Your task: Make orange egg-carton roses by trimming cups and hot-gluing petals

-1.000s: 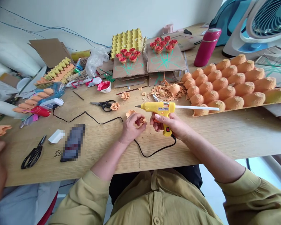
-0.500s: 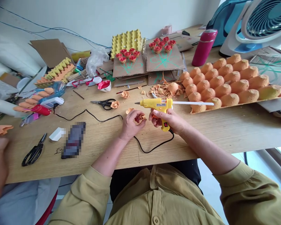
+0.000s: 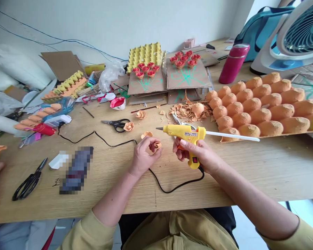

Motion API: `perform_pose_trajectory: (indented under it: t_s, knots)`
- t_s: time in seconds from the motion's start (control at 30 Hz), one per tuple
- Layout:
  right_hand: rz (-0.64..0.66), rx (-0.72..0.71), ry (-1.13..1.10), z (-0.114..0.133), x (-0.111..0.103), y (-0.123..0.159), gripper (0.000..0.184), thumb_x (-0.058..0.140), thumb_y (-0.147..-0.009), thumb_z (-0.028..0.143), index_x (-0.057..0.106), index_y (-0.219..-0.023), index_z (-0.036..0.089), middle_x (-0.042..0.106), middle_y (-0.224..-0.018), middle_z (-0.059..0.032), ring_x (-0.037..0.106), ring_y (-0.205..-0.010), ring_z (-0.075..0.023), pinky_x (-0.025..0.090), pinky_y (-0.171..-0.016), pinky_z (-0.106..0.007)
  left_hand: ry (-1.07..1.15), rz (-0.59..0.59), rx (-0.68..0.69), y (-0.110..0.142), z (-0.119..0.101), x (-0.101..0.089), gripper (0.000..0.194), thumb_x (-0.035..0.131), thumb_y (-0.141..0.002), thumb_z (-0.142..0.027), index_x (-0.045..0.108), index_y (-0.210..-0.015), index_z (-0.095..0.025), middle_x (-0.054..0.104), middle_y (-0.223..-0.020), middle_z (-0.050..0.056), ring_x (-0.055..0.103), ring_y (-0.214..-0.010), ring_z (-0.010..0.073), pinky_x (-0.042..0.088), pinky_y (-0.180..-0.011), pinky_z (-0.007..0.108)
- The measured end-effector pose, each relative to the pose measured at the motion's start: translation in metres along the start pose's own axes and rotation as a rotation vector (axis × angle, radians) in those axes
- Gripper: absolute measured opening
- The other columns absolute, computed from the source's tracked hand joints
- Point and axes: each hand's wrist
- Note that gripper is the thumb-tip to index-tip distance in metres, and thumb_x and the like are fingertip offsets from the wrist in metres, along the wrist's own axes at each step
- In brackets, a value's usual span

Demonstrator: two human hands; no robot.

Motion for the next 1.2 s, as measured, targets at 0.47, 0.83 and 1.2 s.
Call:
perform_pose_trajectory:
  t_s: [0.47,0.83,1.2]
  knots:
    - [-0.209,0.152,-0.098,-0.02,0.018,-0.012,0.04,0.089,-0.064,0.044,0.067,-0.086,0.019,0.07,-0.086,-0.0032,0.058,-0.066,-0.0118,0.048,-0.059,-0.024,0.105,0.018,-0.006,0.005,-0.03,0.0,0.013,0.066,-0.083,-0.011,0.058,-0.089,-0.02,0.06,-0.074,-0.003,0.052,-0.064,0.0093,0.049,-0.066,0.022]
    - [-0.169,0.21,-0.198,-0.019,0.023,-0.012,0.043,0.093,-0.057,0.037,0.065,-0.085,0.019,0.068,-0.079,0.0017,0.061,-0.062,-0.01,0.052,-0.06,-0.023,0.097,0.008,-0.026,0.008,-0.036,0.002,0.017,0.068,-0.083,-0.01,0.061,-0.095,-0.02,0.061,-0.081,0.0,0.051,-0.063,0.01,0.049,-0.063,0.023]
    - [-0.139,0.245,-0.129,-0.025,0.021,-0.01,0.038,0.087,-0.068,0.041,0.064,-0.089,0.02,0.067,-0.078,0.0004,0.061,-0.064,-0.0127,0.05,-0.063,-0.026,0.103,0.033,-0.063,0.007,-0.039,-0.002,0.011,0.066,-0.086,-0.014,0.059,-0.091,-0.02,0.064,-0.076,-0.001,0.053,-0.062,0.0108,0.05,-0.063,0.024]
Point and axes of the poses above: each hand's wrist, its own y-axis away from the middle knuckle, its own x-axis out of the palm, z = x × y
